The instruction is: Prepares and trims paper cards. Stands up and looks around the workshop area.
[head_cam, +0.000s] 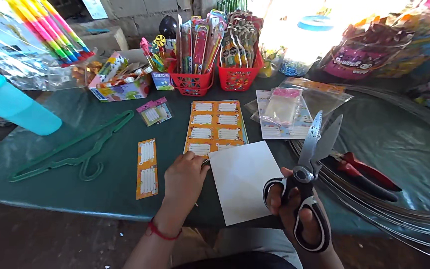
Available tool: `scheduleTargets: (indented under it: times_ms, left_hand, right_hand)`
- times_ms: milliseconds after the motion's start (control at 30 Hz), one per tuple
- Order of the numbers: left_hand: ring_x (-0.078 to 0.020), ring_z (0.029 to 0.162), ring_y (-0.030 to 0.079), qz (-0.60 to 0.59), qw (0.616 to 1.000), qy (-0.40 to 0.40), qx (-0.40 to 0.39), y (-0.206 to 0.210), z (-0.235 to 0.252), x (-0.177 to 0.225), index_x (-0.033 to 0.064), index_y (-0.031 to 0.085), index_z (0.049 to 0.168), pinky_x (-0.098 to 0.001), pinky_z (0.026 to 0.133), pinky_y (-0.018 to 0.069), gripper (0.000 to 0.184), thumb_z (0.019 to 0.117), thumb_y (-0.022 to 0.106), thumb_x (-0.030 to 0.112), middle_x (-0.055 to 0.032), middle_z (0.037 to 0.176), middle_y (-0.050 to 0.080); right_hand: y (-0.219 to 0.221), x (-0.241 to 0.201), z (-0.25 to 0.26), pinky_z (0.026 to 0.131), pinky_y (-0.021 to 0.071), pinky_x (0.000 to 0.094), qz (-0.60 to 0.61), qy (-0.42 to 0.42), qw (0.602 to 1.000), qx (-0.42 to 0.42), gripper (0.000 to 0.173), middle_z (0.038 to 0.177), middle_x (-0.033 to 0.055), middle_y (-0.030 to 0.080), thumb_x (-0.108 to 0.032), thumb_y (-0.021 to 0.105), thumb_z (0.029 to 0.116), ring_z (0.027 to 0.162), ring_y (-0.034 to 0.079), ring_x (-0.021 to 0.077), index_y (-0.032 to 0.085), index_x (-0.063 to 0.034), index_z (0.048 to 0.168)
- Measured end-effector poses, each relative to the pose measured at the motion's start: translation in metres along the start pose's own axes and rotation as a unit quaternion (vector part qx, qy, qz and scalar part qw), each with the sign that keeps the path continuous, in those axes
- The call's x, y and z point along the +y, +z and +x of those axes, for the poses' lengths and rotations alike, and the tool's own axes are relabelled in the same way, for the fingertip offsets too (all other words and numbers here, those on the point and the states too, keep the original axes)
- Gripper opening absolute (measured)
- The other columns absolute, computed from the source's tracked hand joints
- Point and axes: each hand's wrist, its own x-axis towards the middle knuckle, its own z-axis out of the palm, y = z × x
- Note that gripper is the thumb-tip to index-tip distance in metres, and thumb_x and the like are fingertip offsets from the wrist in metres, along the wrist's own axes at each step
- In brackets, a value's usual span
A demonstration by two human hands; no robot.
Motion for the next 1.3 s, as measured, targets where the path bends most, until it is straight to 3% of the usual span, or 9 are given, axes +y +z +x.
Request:
scheduleTargets:
  times_ms: [167,300,400,567,700,800,900,1033,1300]
  left_hand:
    - [-0.0323,0.104,0.069,0.017,0.997,-0.014,-0.073,-0.007,0.009,0.009,0.0074,0.078,0.109,-0.0488,0.086,0.0545,0.021,0.1009,0.063,0.021,-0.0146,0.106,0.072]
    - [-0.0321,0.097,0.07,0.033,0.999,0.011,-0.036,0.0,0.012,0.006,0.0052,0.078,0.1,-0.0478,0.08,0.0559,0.02,0.0998,0.062,0.016,-0.0143,0.098,0.072]
    - [-0.0349,0.094,0.07,-0.001,0.999,0.035,-0.014,-0.012,0.01,-0.011,0.0028,0.077,0.098,-0.0539,0.079,0.0564,0.018,0.0989,0.063,0.015,-0.0158,0.097,0.071]
    - [-0.0286,0.095,0.07,-0.042,0.966,0.256,-0.015,-0.029,-0.009,-0.066,0.0108,0.077,0.092,-0.0461,0.078,0.0579,0.017,0.0957,0.065,0.021,-0.0074,0.099,0.072]
    - [-0.0236,0.103,0.07,-0.019,0.946,0.323,0.022,-0.015,-0.025,-0.086,0.0158,0.078,0.091,-0.0405,0.087,0.0571,0.022,0.0987,0.059,0.023,-0.002,0.1,0.074]
    - [-0.0215,0.106,0.07,-0.023,0.942,0.332,0.047,-0.007,-0.034,-0.091,0.0165,0.079,0.096,-0.038,0.093,0.0553,0.024,0.1017,0.057,0.024,-0.0019,0.103,0.075]
    - [-0.0218,0.107,0.07,-0.029,0.942,0.33,0.055,-0.003,-0.042,-0.091,0.0138,0.078,0.111,-0.0366,0.097,0.0538,0.029,0.1039,0.052,0.024,-0.004,0.107,0.075]
    - [-0.0281,0.107,0.068,0.001,0.953,0.301,0.035,-0.001,-0.051,-0.087,0.0104,0.07,0.129,-0.0435,0.097,0.0532,0.037,0.1021,0.052,0.028,-0.0094,0.11,0.071]
    - [-0.0217,0.111,0.066,0.002,0.941,0.337,0.034,-0.004,-0.069,-0.104,0.021,0.075,0.118,-0.0417,0.104,0.05,0.037,0.1054,0.047,0.043,-0.0034,0.11,0.069]
  right_hand:
    - [-0.001,0.0,-0.002,0.073,0.0561,0.0185,0.011,0.0,1.0,0.001,0.057,0.103,-0.0051,0.072,-0.051,0.055,0.1011,0.084,0.068,0.0046,0.045,-0.0272,0.152]
    - [-0.002,0.001,-0.001,0.072,0.0559,0.0186,0.003,-0.001,1.0,-0.002,0.057,0.102,-0.0052,0.072,-0.052,0.054,0.101,0.082,0.068,0.0045,0.045,-0.0275,0.152]
    - [-0.003,0.001,0.0,0.073,0.0558,0.0184,0.009,-0.001,1.0,-0.005,0.057,0.103,-0.0048,0.072,-0.052,0.054,0.1011,0.083,0.067,0.0046,0.045,-0.027,0.152]
    - [-0.002,-0.001,0.0,0.072,0.056,0.0181,0.003,0.005,1.0,0.002,0.057,0.102,-0.0056,0.071,-0.052,0.054,0.1014,0.082,0.067,0.0045,0.045,-0.0266,0.151]
    - [-0.001,0.0,0.002,0.072,0.056,0.0179,-0.002,0.004,1.0,-0.005,0.058,0.102,-0.0056,0.071,-0.052,0.055,0.1008,0.082,0.067,0.0045,0.046,-0.0259,0.151]
    - [-0.002,0.0,0.002,0.071,0.0561,0.0187,-0.024,0.006,1.0,-0.007,0.057,0.1,-0.0064,0.071,-0.053,0.054,0.1007,0.081,0.067,0.0048,0.046,-0.0269,0.151]
    - [-0.003,0.0,0.002,0.072,0.0569,0.0196,-0.025,0.013,1.0,-0.001,0.057,0.099,-0.0058,0.071,-0.053,0.054,0.1008,0.081,0.068,0.0055,0.046,-0.0268,0.15]
    - [-0.002,0.0,0.004,0.071,0.0566,0.0197,-0.022,0.015,1.0,0.0,0.057,0.099,-0.0048,0.071,-0.053,0.054,0.1008,0.08,0.068,0.0061,0.047,-0.0257,0.15]
    - [0.0,0.001,0.003,0.072,0.0563,0.0199,-0.027,0.016,0.999,0.008,0.058,0.099,-0.004,0.071,-0.053,0.055,0.1007,0.081,0.067,0.0069,0.046,-0.0238,0.15]
